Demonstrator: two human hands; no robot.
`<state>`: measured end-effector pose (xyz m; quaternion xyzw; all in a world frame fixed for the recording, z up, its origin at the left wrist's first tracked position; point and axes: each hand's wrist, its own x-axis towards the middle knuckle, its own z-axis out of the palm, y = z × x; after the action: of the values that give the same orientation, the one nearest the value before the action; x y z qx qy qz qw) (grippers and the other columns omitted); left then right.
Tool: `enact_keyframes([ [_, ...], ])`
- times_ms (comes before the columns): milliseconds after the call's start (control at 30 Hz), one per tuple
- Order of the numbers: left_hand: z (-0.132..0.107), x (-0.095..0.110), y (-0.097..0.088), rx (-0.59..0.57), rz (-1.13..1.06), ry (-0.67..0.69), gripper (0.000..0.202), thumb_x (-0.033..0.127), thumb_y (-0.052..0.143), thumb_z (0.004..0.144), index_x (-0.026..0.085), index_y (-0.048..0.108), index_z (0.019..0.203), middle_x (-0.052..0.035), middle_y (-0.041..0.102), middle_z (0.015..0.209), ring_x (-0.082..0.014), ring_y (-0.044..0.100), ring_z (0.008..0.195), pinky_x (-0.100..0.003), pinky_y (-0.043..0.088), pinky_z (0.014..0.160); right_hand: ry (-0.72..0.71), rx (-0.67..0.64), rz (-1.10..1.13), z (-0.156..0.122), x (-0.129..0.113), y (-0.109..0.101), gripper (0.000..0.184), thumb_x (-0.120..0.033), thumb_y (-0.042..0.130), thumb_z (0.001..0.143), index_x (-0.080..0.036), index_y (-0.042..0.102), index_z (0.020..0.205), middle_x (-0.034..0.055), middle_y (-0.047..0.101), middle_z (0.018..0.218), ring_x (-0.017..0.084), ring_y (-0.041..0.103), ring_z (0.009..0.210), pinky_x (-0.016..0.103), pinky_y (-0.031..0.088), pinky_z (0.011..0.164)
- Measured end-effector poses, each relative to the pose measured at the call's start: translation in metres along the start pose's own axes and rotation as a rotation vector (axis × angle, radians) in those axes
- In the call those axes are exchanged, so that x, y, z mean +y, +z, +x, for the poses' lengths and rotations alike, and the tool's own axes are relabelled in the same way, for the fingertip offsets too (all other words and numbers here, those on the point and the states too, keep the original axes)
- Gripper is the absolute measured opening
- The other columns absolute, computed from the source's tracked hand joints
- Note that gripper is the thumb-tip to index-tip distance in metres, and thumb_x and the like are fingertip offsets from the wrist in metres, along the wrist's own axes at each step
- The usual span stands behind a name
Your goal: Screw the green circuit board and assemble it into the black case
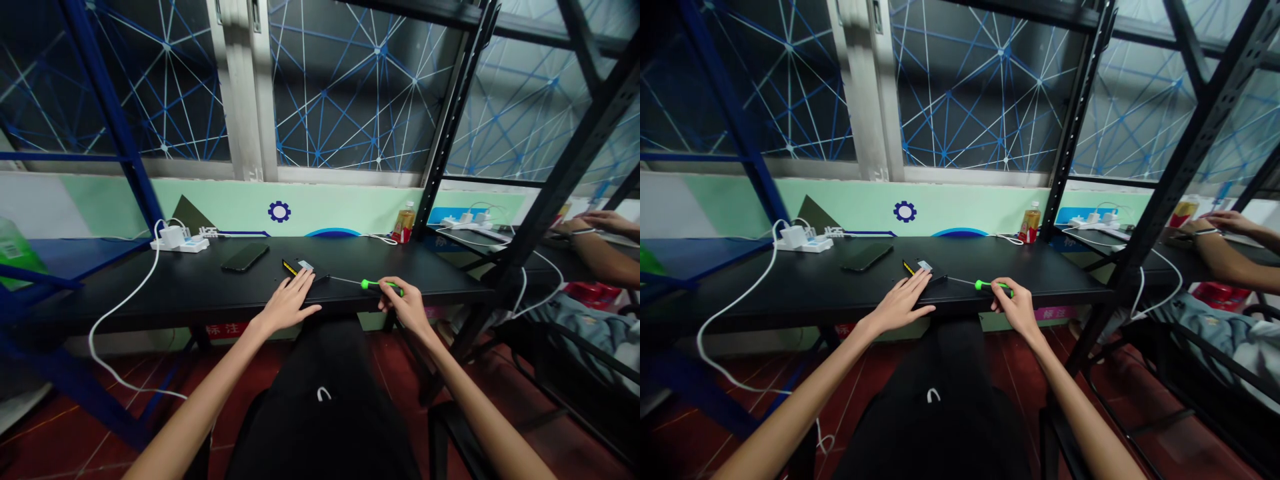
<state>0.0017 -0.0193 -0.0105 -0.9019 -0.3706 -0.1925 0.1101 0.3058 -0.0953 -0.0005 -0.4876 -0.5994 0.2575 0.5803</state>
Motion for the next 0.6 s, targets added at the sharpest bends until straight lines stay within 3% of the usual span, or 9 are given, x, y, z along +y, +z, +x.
enact_keyframes([
  [600,0.0015,0.0017,-0.0029,-0.065,0.002,-0.034,0.082,0.068,0.032,0.095,0.019,0.014,0.158,-0.0123,0.02,0.162,-0.0276,0.017,0.15,-0.048,0.025,0.117,-0.03,0.012,-0.015,0.0002,0.0033,0.0023,0.04,-0.056,0.06,0.088,-0.017,0.067,0.095,0.001,0.064,0.054,0.016,0.059,0.045,0.026,0.048,0.048],
])
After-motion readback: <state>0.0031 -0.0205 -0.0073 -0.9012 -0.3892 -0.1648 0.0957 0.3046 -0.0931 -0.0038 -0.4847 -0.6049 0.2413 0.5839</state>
